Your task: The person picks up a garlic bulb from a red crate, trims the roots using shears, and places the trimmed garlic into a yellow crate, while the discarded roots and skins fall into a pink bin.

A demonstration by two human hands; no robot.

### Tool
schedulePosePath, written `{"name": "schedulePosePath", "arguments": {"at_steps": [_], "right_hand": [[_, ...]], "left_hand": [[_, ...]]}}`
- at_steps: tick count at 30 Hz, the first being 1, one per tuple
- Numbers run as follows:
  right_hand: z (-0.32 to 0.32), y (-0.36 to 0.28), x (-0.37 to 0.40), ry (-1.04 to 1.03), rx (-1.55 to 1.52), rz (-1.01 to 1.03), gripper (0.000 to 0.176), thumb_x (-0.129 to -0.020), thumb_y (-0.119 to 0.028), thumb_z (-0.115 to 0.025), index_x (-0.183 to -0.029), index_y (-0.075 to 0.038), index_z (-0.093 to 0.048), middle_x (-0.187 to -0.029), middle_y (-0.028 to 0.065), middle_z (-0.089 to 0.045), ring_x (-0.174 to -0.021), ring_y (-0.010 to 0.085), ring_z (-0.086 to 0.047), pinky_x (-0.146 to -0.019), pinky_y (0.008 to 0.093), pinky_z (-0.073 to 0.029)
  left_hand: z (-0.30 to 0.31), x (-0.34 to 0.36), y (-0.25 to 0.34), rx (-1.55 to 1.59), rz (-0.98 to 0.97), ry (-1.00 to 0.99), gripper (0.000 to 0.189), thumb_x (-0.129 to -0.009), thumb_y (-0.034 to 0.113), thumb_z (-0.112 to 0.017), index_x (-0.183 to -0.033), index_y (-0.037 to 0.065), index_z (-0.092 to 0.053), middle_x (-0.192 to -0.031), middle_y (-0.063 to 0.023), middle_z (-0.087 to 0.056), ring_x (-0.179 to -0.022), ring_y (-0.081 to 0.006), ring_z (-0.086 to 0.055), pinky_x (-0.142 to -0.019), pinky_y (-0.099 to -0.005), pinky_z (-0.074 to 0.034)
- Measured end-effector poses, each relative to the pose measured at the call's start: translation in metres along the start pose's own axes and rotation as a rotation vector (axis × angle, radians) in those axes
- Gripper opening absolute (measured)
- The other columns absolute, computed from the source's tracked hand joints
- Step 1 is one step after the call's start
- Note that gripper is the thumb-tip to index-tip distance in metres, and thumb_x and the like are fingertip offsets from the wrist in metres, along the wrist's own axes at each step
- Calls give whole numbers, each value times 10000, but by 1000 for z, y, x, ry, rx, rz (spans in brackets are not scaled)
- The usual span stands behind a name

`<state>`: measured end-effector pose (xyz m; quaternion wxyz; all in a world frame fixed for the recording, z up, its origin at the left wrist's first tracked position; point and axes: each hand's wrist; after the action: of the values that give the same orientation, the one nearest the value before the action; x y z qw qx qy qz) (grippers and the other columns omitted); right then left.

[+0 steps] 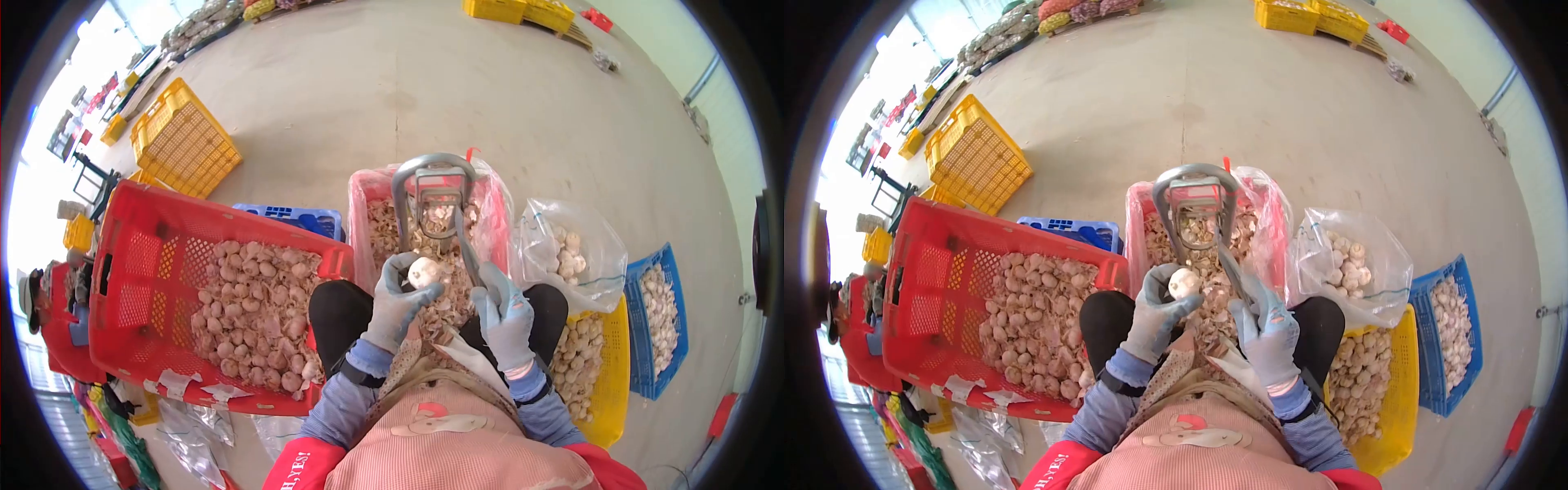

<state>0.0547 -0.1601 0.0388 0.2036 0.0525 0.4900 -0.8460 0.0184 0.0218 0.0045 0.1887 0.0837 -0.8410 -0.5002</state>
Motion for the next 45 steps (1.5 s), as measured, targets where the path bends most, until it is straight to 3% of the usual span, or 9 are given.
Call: {"name": "schedulePosePath", "arguments": {"at_steps": [3,10,15,19,22,24,29,32,45], "right_hand": [[-3,-7,15,-97,-553,-341,393,-894,-129,-698,-1237,29,-592,-1053,124,-705,-873,150,-689,-770,266,-544],[-10,1,22,-130,-969,-786,260,-957,-201,-641,-1081,25,-670,-940,62,-701,-761,114,-668,-650,262,-546],[-10,16,19,-256,134,-159,255,-856,-188,-697,-1078,-63,-697,-907,127,-704,-758,250,-687,-707,361,-526],[13,11,4,191,268,230,395,-827,-292,-730,-1164,-94,-671,-1040,162,-689,-862,371,-667,-769,420,-523],[-4,36,-8,149,313,-1,405,-832,-326,-731,-1147,-79,-668,-978,187,-689,-853,399,-656,-753,437,-520],[-7,52,-5,-234,101,-281,421,-847,-353,-719,-1102,-27,-645,-844,235,-660,-812,418,-639,-687,446,-517],[28,8,0,-429,-536,-663,361,-877,-323,-726,-1079,-28,-672,-767,82,-689,-671,143,-661,-620,293,-495],[34,-7,0,-391,-597,-662,284,-907,-241,-707,-1062,-6,-674,-756,19,-670,-683,46,-607,-618,230,-472],[60,-54,-13,-376,-663,-781,291,-934,-88,-606,-1164,84,-562,-822,104,-665,-734,142,-654,-678,263,-513]], "left_hand": [[-5,22,-10,-106,-89,-100,595,-690,3,-852,-1175,29,-508,-1093,-48,-611,-990,-134,-627,-884,-288,-537],[-9,48,-3,-71,48,-225,617,-688,29,-855,-1192,50,-501,-1101,-55,-610,-948,-135,-630,-821,-296,-562],[14,55,-15,406,209,-248,566,-880,108,-656,-1397,168,-435,-1176,-84,-589,-903,-178,-609,-770,-297,-517],[0,56,4,531,176,-176,617,-926,133,-614,-1481,206,-356,-1191,-81,-579,-992,-187,-589,-795,-340,-497],[-5,43,-5,546,161,-125,621,-930,151,-621,-1486,212,-351,-1212,-69,-577,-1066,-199,-582,-847,-364,-511],[-5,30,-12,602,172,-181,631,-926,139,-627,-1486,205,-345,-1224,-54,-574,-1109,-213,-585,-913,-378,-514],[-9,5,-15,535,188,-97,604,-900,73,-642,-1442,153,-386,-1224,-31,-577,-1110,-205,-613,-998,-402,-505],[-15,-4,-20,452,162,-27,533,-900,98,-654,-1389,160,-449,-1191,-27,-618,-1087,-196,-634,-968,-382,-520],[-37,-14,-4,249,126,144,502,-767,3,-781,-1220,6,-564,-1112,-74,-661,-965,-136,-644,-858,-281,-538]]}}
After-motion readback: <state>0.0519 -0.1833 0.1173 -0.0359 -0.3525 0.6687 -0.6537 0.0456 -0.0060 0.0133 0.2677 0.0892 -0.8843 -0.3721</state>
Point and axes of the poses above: each hand's wrist, its own x-axis away from the middle knuckle, its own z-axis out of the back of the hand, y = z × x
